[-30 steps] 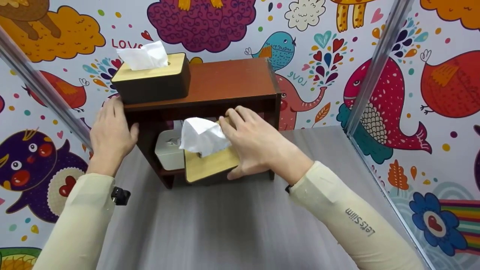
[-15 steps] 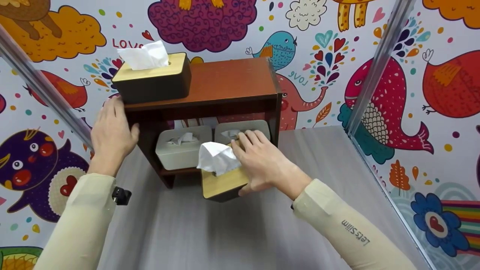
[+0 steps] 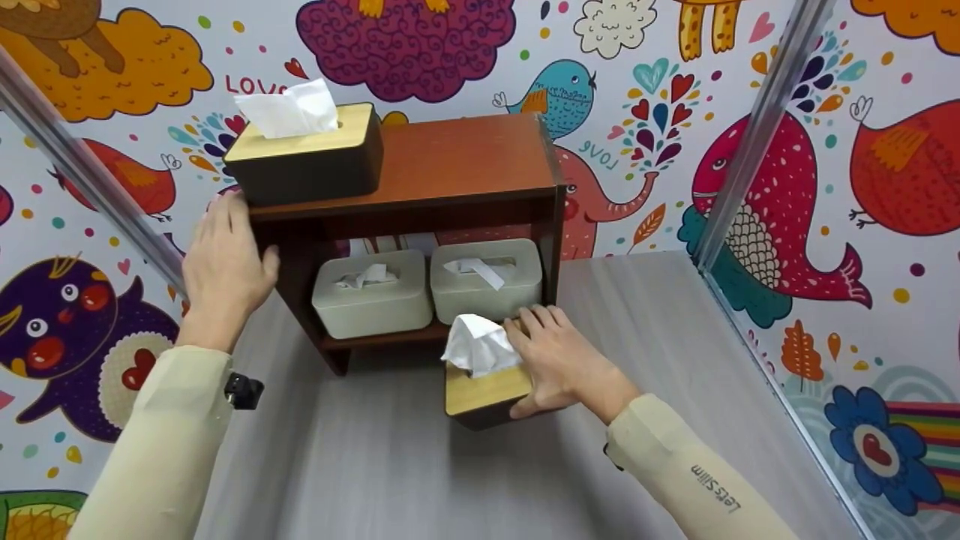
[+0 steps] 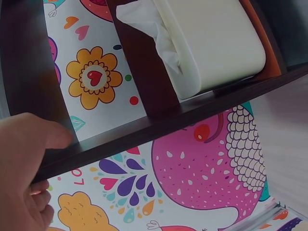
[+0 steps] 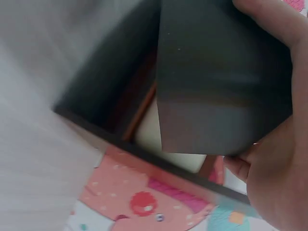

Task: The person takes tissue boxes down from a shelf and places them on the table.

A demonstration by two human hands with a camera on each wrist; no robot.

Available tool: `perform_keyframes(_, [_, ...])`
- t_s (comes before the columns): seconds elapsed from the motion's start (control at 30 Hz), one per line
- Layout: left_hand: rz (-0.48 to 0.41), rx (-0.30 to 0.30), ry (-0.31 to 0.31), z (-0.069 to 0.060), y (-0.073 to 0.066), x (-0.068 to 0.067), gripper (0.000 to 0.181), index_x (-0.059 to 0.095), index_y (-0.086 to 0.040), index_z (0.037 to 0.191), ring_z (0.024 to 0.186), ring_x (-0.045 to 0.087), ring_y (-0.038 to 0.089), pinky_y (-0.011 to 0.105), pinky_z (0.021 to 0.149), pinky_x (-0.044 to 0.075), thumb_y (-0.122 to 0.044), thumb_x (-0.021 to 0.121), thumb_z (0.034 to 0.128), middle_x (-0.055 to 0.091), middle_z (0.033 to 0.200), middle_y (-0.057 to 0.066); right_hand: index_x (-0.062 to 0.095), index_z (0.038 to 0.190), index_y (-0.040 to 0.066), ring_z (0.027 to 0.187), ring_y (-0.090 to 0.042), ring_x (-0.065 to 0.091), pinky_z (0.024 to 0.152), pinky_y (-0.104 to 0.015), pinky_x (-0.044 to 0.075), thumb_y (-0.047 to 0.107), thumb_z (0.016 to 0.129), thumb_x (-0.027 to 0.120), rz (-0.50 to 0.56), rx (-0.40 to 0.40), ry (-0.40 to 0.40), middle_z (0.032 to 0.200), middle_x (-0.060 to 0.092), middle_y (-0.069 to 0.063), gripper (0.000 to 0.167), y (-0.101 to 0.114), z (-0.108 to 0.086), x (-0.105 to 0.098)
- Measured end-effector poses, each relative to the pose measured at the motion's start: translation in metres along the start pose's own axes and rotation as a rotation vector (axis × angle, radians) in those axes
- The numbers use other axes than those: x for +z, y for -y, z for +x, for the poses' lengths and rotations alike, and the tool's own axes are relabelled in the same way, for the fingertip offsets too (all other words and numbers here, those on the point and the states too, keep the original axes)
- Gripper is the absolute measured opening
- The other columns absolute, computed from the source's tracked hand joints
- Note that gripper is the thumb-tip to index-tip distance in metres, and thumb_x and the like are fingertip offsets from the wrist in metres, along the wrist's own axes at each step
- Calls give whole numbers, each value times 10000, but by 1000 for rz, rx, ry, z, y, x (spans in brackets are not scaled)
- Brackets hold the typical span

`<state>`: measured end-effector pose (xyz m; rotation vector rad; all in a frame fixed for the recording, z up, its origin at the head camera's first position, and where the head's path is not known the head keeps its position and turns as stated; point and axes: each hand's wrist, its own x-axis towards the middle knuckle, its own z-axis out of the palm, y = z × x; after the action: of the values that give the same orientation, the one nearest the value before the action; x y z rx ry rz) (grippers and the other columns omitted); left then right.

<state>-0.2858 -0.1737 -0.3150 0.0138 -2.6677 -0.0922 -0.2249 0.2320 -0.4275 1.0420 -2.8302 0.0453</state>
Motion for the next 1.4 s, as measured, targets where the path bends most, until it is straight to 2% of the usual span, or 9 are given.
perform_keyframes(0.4, [1, -8, 2, 0, 0, 0, 740, 232, 27, 1507, 1499, 198, 348, 431, 1253, 149, -182, 598, 899, 255, 1585, 210, 436, 1425, -11, 1303, -428, 410, 1056, -576, 338, 656, 575, 783, 68, 50, 30, 1416, 457, -246, 1135, -29, -19, 40])
perform_keyframes(0.53, [3, -6, -4, 0, -1, 0, 743, 236, 27, 1502, 1499, 195, 347, 430, 1252, 156, -174, 603, 889, 259, 1581, 209, 439, 1415, -30, 1303, -459, 412, 1050, -599, 329, 653, 575, 788, 86, 64, 45, 1411, 459, -271, 1138, -39, -28, 49])
perform_keyframes(0.83, [-6, -15, -8, 0, -1, 1, 727, 231, 25, 1506, 1497, 205, 346, 427, 1255, 144, -164, 586, 900, 265, 1581, 207, 433, 1416, -50, 1319, -503, 385, 1071, -654, 309, 676, 591, 775, 133, 148, 81, 1429, 440, -298, 1151, -61, -48, 66])
perform_keyframes(1.1, [-8, -27, 12, 1, -2, 2, 727, 213, 12, 1518, 1508, 178, 334, 420, 1258, 129, -149, 570, 906, 242, 1595, 195, 404, 1434, -61, 1351, -545, 313, 1064, -706, 308, 650, 609, 792, 229, 254, 149, 1475, 375, -322, 1157, -78, -66, 75])
perform_keyframes(1.4, [-1, -29, 13, 1, -1, 2, 742, 216, 21, 1514, 1505, 183, 344, 428, 1256, 136, -150, 587, 894, 241, 1593, 206, 397, 1411, -99, 1339, -544, 328, 1068, -696, 303, 565, 587, 840, 212, 252, 143, 1463, 376, -333, 1147, -93, -75, 85])
